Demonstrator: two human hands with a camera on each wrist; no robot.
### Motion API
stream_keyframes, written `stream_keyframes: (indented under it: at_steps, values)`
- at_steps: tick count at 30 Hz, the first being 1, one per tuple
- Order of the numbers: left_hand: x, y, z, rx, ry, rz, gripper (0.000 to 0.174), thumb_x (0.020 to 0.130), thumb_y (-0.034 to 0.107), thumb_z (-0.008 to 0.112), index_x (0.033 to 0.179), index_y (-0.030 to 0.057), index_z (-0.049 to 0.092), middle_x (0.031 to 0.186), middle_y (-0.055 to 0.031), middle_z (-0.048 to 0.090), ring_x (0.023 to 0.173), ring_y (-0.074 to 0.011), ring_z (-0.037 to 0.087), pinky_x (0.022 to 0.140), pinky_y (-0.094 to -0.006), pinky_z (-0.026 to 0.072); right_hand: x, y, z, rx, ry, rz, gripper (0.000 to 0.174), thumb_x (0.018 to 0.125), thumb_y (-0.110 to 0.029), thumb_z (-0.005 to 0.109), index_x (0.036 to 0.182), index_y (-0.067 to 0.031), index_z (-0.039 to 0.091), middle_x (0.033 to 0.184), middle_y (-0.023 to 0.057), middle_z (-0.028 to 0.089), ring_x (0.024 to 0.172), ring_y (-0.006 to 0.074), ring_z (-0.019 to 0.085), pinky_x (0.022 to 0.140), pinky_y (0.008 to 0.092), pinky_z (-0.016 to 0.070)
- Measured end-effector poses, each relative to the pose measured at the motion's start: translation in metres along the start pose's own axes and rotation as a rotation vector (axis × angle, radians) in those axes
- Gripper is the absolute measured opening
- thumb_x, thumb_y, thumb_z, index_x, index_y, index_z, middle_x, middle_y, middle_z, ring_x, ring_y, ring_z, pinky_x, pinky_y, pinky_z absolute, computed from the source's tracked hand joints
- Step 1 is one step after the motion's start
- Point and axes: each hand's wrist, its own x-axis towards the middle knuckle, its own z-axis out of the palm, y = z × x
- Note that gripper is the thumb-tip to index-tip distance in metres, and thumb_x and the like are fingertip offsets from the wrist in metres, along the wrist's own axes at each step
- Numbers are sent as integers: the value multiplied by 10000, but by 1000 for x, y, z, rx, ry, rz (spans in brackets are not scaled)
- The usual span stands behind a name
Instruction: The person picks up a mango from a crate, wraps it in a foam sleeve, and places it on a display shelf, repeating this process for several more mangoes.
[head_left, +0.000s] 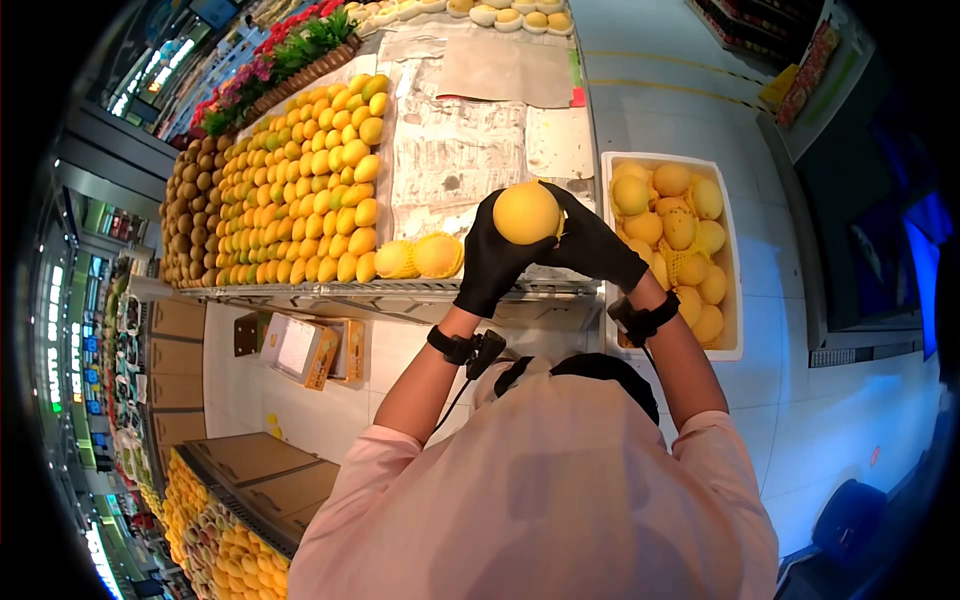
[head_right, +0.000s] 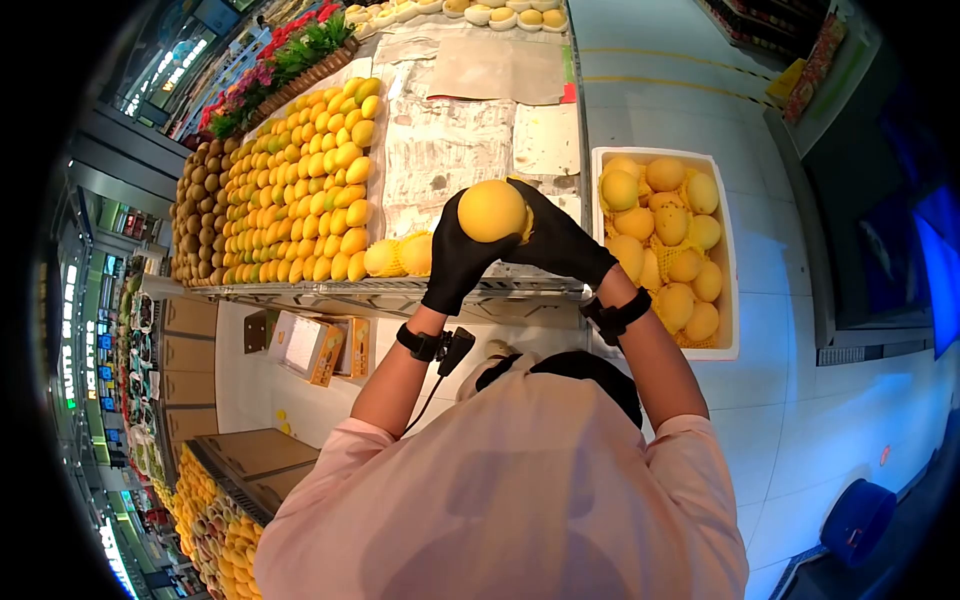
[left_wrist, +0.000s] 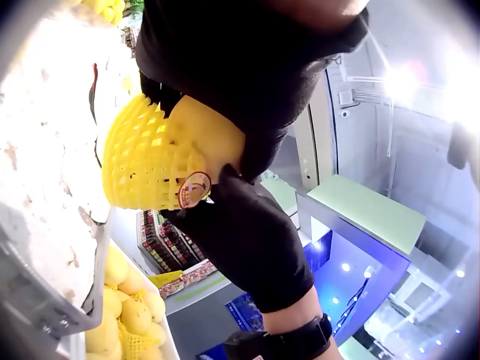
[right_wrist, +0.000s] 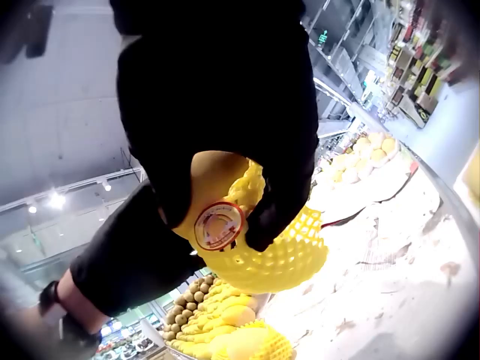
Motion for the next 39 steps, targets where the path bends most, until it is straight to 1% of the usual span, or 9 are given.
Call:
stream_keyframes:
  at_steps: [6,10,13,15,20,23,28,35,39]
  values:
    - [9,-20,0,-86,-145,13,664,741,202,836,1300,20,527,1279,-136,594,1155,-232,578,970,-353,476,0,8,4,50,106,72,926,649,-153,883,1401,-24,358,1296,126,531,1190,212,524,1022,352,437]
    - [24,-39,-7,347,214,259,560,785,150,780,1284,75,538,1285,-91,568,1175,-208,536,918,-340,488,-3,13,2,5,221,54,912,610,-169,893,1358,-14,395,1298,140,513,1211,236,513,1042,359,420]
    - [19,-35,-10,53,-9,-132,510,787,98,753,1245,77,532,1220,-80,574,1056,-187,577,844,-323,509,-5,15,-1,-66,272,-24,900,604,-169,894,1347,-21,409,1305,139,503,1223,251,508,1051,359,414]
    - [15,-39,-6,38,-35,-88,420,774,18,725,1148,65,540,1104,-52,609,856,-153,616,752,-275,521,-4,12,-2,-85,268,-26,904,598,-168,897,1346,-22,410,1315,136,496,1228,252,503,1056,361,409]
    - [20,-13,-9,104,105,-29,326,797,10,709,1096,25,581,990,-45,659,846,-140,622,762,-262,518,-7,15,-1,-151,296,-64,888,606,-145,894,1342,-28,412,1305,128,496,1230,253,498,1061,361,402]
    - [23,3,-3,-359,8,8,261,818,-10,689,1063,8,601,1027,-58,669,839,-126,624,747,-257,518,-10,17,0,-174,322,-70,875,613,-137,892,1339,-29,414,1289,124,500,1224,251,498,1058,358,403]
    - [29,2,-23,43,-159,-81,519,851,-10,654,1347,21,504,1193,-77,621,983,-139,606,867,-278,502,-12,6,-7,-21,296,-6,879,614,-154,897,1338,-27,414,1282,122,505,1204,243,506,1047,359,408]
    - [14,-29,0,-1072,-372,-358,577,980,242,585,1460,19,356,1443,-95,445,1310,-196,438,1074,-334,376,-20,-1,-3,26,258,36,865,641,-161,882,1352,-22,410,1276,121,525,1181,236,523,1032,366,421]
    - [8,-41,4,-803,-355,-341,572,1007,282,536,1454,-19,345,1404,-105,496,1260,-203,499,1079,-339,384,-25,22,-2,-11,286,42,837,653,-144,866,1351,-20,420,1265,122,536,1166,238,533,1027,367,424]
